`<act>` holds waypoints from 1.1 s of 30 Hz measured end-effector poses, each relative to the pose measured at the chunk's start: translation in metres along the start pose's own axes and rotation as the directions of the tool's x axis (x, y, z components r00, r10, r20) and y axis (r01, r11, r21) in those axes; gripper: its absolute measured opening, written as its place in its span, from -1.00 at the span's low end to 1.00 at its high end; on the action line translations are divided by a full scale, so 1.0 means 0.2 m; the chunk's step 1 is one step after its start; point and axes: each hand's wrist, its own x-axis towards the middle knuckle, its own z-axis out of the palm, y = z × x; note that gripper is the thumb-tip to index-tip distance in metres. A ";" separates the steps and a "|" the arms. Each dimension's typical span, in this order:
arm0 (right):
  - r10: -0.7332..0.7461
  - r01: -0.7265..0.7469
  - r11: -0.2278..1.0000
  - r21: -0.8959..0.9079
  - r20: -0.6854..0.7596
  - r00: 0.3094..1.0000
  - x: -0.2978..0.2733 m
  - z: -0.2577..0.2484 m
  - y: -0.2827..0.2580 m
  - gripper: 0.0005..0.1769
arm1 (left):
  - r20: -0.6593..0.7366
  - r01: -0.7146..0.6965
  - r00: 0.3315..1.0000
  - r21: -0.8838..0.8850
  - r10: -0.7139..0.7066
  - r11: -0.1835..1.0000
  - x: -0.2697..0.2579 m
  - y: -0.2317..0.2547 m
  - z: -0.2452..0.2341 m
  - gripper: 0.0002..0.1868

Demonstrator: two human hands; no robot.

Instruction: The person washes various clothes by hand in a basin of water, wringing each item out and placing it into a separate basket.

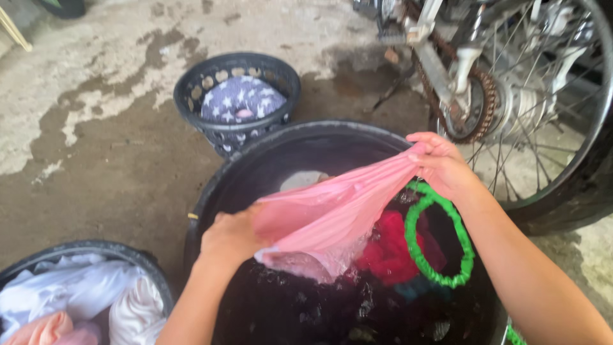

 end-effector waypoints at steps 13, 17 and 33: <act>-0.129 0.338 0.696 -0.633 0.352 0.927 -0.06 0.78 -0.38 -0.50 | -0.520 -0.674 0.737 -0.522 0.431 0.523 -0.08 0.46 -0.11 -0.29; 0.086 0.211 0.458 -0.863 0.280 0.956 -0.07 0.90 -0.31 -0.38 | -0.392 -0.492 0.853 -0.384 0.345 0.781 -0.01 0.50 0.03 -0.69; 0.487 0.106 -0.131 -0.986 0.029 0.873 -0.25 0.70 0.67 -0.24 | 0.147 -0.023 0.989 0.259 -0.016 0.966 0.08 -0.09 0.62 -0.58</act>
